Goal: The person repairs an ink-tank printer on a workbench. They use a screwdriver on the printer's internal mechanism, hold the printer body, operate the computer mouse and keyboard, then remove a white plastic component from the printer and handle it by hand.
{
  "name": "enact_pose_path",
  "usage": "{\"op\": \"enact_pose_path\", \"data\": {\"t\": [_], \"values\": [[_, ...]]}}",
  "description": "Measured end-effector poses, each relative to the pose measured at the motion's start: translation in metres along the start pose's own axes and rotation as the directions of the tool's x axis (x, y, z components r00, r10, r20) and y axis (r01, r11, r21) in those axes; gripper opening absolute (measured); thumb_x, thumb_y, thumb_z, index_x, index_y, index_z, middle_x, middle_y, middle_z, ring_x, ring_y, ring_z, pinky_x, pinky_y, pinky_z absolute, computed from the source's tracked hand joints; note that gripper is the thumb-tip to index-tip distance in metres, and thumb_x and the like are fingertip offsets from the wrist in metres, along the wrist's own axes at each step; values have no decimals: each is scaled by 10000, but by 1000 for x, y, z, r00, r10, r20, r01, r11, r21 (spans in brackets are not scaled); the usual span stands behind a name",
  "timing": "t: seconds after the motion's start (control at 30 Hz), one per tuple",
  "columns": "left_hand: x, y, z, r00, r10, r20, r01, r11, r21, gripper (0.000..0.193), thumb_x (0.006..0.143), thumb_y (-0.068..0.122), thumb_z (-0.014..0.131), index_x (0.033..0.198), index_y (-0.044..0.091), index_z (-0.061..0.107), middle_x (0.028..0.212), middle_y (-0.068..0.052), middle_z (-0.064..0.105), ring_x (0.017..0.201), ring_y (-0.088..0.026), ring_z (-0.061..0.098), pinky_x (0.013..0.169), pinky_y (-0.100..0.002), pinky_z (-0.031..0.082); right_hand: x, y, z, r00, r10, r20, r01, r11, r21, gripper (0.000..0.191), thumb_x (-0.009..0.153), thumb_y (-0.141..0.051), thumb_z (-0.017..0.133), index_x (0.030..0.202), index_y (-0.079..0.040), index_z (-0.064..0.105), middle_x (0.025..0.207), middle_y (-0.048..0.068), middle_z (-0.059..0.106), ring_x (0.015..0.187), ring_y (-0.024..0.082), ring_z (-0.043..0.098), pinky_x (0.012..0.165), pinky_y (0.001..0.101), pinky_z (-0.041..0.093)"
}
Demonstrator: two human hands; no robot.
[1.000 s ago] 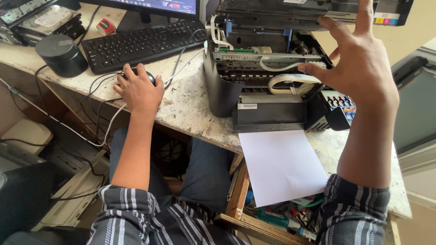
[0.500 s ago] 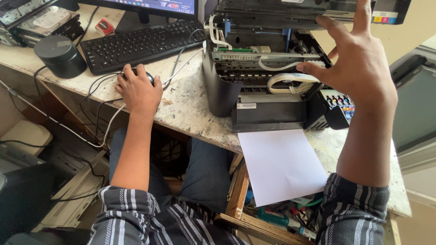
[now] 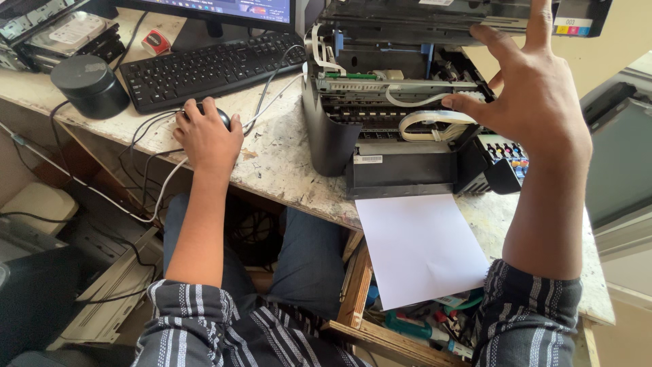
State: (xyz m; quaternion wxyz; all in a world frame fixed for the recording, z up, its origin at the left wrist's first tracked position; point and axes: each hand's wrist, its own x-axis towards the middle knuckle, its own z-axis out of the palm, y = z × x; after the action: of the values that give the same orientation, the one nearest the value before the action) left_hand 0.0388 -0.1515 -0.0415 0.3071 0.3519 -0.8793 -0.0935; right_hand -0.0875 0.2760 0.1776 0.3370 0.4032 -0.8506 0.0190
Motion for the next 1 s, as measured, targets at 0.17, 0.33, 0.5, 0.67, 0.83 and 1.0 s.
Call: {"op": "enact_pose_path", "data": {"t": [0.17, 0.33, 0.5, 0.67, 0.83, 1.0], "values": [[1, 0, 0, 999, 18, -51, -18, 1000, -7, 608, 929, 434, 729, 1310, 3, 532, 1432, -257, 397, 1306, -473, 421, 1052, -599, 330, -1, 1, -1, 1000, -12, -4, 12, 1000, 7, 885, 819, -500, 957, 1542, -115, 623, 1694, 357, 214, 933, 316, 765, 888, 422, 611], [0, 2, 0, 999, 18, -48, -18, 1000, -5, 628, 934, 444, 727, 1316, -9, 519, 1427, -262, 396, 1299, -467, 437, 1039, -594, 339, -3, 2, -2, 1000, -14, -4, 15, 1000, 4, 886, 833, -519, 956, 1546, -116, 618, 1714, 338, 225, 945, 310, 768, 911, 421, 611], [0, 3, 3, 997, 33, -64, -32, 999, 29, 693, 931, 468, 698, 1380, -19, 497, 1457, -278, 389, 1289, -467, 443, 1012, -598, 333, -4, 2, -2, 1000, -13, 1, 13, 1000, -24, 897, 818, -522, 951, 1550, -122, 621, 1680, 359, 218, 913, 312, 766, 886, 427, 608], [1, 4, 6, 999, 11, -35, -9, 998, 68, 697, 933, 488, 677, 1387, -9, 496, 1482, -277, 382, 1329, -487, 414, 1038, -638, 297, -4, 2, -1, 1000, -8, 2, 8, 1000, -11, 895, 835, -534, 946, 1559, -121, 619, 1697, 355, 215, 919, 310, 766, 898, 422, 612], [4, 4, 4, 1000, -4, -2, 4, 998, 60, 702, 935, 492, 666, 1390, -12, 486, 1493, -282, 363, 1370, -505, 372, 1059, -657, 278, -4, 2, 0, 1000, -16, -8, 16, 1000, -22, 882, 828, -520, 953, 1542, -115, 630, 1700, 352, 208, 929, 312, 768, 878, 416, 616], [3, 6, 1, 999, -3, 38, 1, 998, 59, 697, 953, 481, 653, 1397, -23, 465, 1499, -279, 341, 1388, -514, 350, 1084, -621, 300, -5, 2, -1, 1000, -15, -9, 15, 1000, -16, 881, 829, -513, 960, 1544, -114, 635, 1712, 349, 198, 937, 308, 769, 881, 413, 619]]}}
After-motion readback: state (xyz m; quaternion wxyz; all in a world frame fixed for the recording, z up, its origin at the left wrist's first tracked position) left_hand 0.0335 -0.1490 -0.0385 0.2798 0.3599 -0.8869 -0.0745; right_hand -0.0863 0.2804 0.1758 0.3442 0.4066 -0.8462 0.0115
